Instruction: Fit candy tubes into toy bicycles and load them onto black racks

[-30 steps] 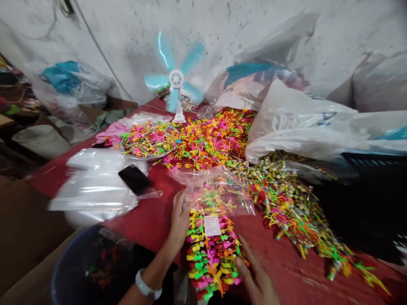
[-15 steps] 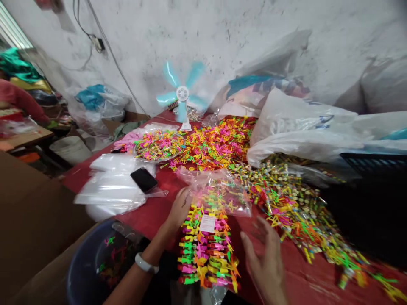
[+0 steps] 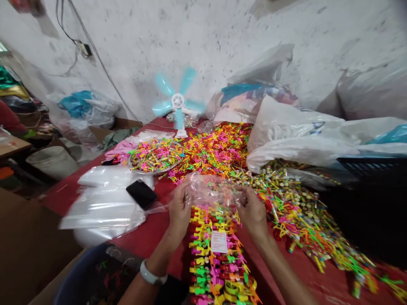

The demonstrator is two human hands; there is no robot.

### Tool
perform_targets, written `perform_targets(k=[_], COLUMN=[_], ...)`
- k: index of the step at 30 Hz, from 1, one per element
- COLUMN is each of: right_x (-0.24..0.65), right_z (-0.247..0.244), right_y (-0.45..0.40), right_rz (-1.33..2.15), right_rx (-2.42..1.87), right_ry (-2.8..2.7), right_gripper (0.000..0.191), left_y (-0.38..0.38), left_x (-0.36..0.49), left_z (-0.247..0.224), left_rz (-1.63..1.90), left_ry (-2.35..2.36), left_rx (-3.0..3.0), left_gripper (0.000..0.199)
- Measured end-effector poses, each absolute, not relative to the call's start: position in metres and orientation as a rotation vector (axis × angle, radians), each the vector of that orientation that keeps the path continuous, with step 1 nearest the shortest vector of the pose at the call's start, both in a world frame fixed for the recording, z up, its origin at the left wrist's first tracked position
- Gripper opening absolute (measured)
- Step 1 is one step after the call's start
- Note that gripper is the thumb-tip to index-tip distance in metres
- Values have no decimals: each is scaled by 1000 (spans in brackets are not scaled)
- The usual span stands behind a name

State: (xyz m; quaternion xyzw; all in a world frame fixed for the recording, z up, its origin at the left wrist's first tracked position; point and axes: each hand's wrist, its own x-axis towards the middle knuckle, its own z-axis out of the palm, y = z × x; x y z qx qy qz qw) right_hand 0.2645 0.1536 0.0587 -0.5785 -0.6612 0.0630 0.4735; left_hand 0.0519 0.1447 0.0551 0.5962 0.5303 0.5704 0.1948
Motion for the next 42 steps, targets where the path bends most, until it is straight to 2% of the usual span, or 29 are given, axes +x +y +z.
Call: perform_targets(k=[5, 9, 13, 15, 18, 20, 22, 24, 26, 28, 30, 33, 36, 42], right_x=[276, 278, 273, 269, 267, 270, 277, 286, 293, 298, 299, 295, 289, 289], right_z=[74, 76, 61, 57, 70, 87, 99, 96, 74, 42, 13, -4, 5, -3], right_y=[187, 214, 238, 247, 256, 260, 260, 255, 245, 229, 210, 180, 161, 127], right_rz=[38, 21, 53, 105, 160, 63, -121, -273, -307, -203, -25, 231, 394, 366], right_rx=[-1500, -1571, -1630, -1624, -1501, -1346, -1199, -1117, -1105, -1133, -1157, -1176, -1171, -1138], right_ry=[-1582, -1632, -1698, -1683, -1598, -1529, -1491, -1549, -1741, -2005, -2117, -2106, -2079, -1987], right_gripper=[30, 30, 31, 32, 34, 34, 34, 34, 35, 37, 43, 46, 43, 41], left_y=[159, 167, 178, 185, 196, 205, 213, 218, 215, 203, 186, 161, 143, 96], left_x=[49, 51, 52, 48, 39, 31, 26, 23, 23, 24, 25, 26, 26, 22], left_z=[91, 108, 99, 92, 91, 96, 97, 85, 62, 34, 12, -1, 0, -22], left_rz=[1691, 1535, 1434, 1419, 1373, 1394, 1464, 1407, 1150, 962, 921, 926, 1001, 1270], left_ry=[1293, 945, 835, 942, 1222, 1358, 1403, 1404, 1393, 1412, 1444, 1508, 1593, 1609], left_rx=[1525, 1114, 995, 1129, 1660, 2027, 2234, 2287, 2253, 2157, 2104, 2046, 2017, 2214], left_gripper=[16, 21, 26, 24, 30, 29, 20, 14, 21, 27, 36, 39, 35, 29])
